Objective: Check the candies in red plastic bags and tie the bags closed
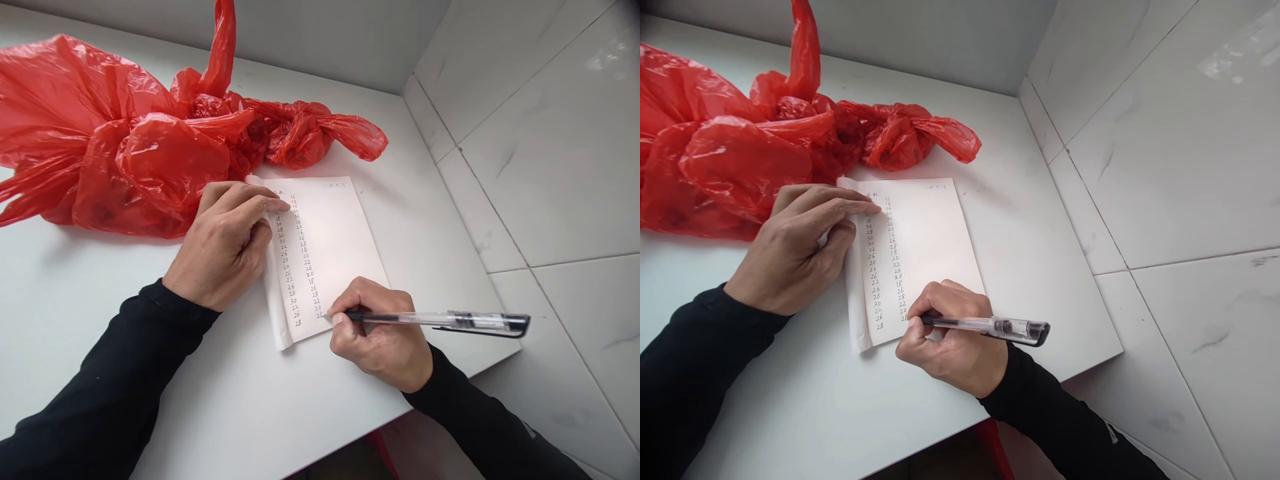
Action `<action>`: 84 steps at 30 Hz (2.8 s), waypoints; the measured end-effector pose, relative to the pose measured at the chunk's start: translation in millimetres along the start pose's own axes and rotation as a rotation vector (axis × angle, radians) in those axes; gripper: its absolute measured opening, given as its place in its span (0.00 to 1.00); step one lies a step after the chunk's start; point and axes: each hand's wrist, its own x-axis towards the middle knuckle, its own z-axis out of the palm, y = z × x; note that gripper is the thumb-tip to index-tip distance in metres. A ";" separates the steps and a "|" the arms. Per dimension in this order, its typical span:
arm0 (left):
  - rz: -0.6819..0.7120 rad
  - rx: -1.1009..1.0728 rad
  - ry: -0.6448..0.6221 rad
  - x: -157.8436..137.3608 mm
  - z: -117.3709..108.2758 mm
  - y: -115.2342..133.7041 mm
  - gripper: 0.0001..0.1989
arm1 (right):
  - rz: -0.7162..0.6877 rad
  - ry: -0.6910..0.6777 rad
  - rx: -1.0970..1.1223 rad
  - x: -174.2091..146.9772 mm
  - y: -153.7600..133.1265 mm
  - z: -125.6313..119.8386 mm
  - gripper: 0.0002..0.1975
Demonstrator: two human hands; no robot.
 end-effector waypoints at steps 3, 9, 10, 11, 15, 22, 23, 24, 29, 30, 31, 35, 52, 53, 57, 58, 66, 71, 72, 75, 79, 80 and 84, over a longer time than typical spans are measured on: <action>0.015 0.000 0.007 0.0 0.0 -0.6 0.16 | 0.004 -0.003 0.005 0.9 0.1 -0.1 0.05; 0.047 0.002 -0.001 0.7 -2.2 -0.6 0.16 | -0.004 0.009 0.012 1.9 1.7 0.0 0.05; 0.043 -0.001 0.002 0.5 -2.7 -0.3 0.16 | -0.004 0.020 0.023 1.0 2.0 -0.1 0.06; 0.036 -0.008 0.010 0.3 -3.4 0.2 0.16 | -0.005 0.036 0.037 -0.2 2.4 -0.3 0.06; -0.035 -0.030 0.050 -0.7 -6.0 1.6 0.16 | -0.013 0.139 0.085 -4.4 4.9 -0.7 0.06; -0.153 -0.078 0.099 -1.0 -8.2 -4.5 0.19 | -0.019 0.199 0.073 -4.0 5.8 0.1 0.06; -0.159 -0.073 0.093 -0.9 -8.1 -5.5 0.19 | -0.003 0.203 0.074 -4.0 5.3 -0.1 0.05; -0.167 -0.070 0.093 -0.9 -7.9 -6.3 0.20 | 0.019 0.203 0.080 -4.0 4.8 -0.3 0.05; -0.207 -0.069 0.100 -0.4 -8.2 -7.9 0.20 | 0.134 0.208 0.127 1.1 4.2 -2.1 0.07; -0.212 -0.071 0.100 -0.2 -9.0 -8.3 0.19 | 0.145 0.218 0.135 3.5 4.4 -2.1 0.09; -0.217 -0.076 0.101 0.0 -10.0 -8.9 0.19 | 0.156 0.235 0.142 6.2 4.6 -1.7 0.10; -0.254 -0.117 0.089 -0.9 -14.6 -13.6 0.19 | 0.216 0.282 0.154 16.4 4.3 3.1 0.13; -0.272 -0.115 0.046 -4.8 -16.8 -16.7 0.23 | 0.256 0.263 0.107 14.4 1.0 10.5 0.14; -0.269 -0.115 0.046 -4.2 -17.2 -16.5 0.22 | 0.249 0.277 0.106 13.2 -0.8 9.5 0.14; -0.261 -0.095 0.035 -2.0 -17.4 -15.8 0.23 | 0.212 0.335 0.117 24.1 -14.5 -1.3 0.09; -0.263 -0.085 0.029 -1.5 -17.3 -15.6 0.23 | 0.188 0.331 0.124 33.7 -18.3 -5.1 0.08; -0.300 -0.047 0.009 -0.3 -15.1 -13.6 0.23 | 0.104 -0.029 0.237 139.0 -0.8 7.5 0.05; -0.323 -0.037 0.028 -2.1 -11.7 -12.7 0.22 | 0.092 -0.005 0.156 138.7 14.5 19.8 0.03; -0.330 -0.044 0.029 -2.5 -11.4 -12.6 0.22 | 0.095 0.004 0.143 137.8 14.8 19.6 0.03; -0.350 -0.070 0.022 -3.8 -11.4 -12.8 0.23 | 0.112 -0.010 0.135 138.6 14.2 18.5 0.03; -0.343 -0.074 0.026 -4.5 -11.2 -13.4 0.24 | 0.104 -0.012 0.120 141.0 14.8 19.4 0.03; -0.339 -0.072 0.026 -4.5 -11.1 -13.5 0.23 | 0.100 -0.011 0.115 141.1 15.3 19.8 0.03; -0.342 -0.069 0.022 -5.0 -10.8 -13.6 0.24 | 0.095 -0.016 0.099 140.5 16.5 20.3 0.03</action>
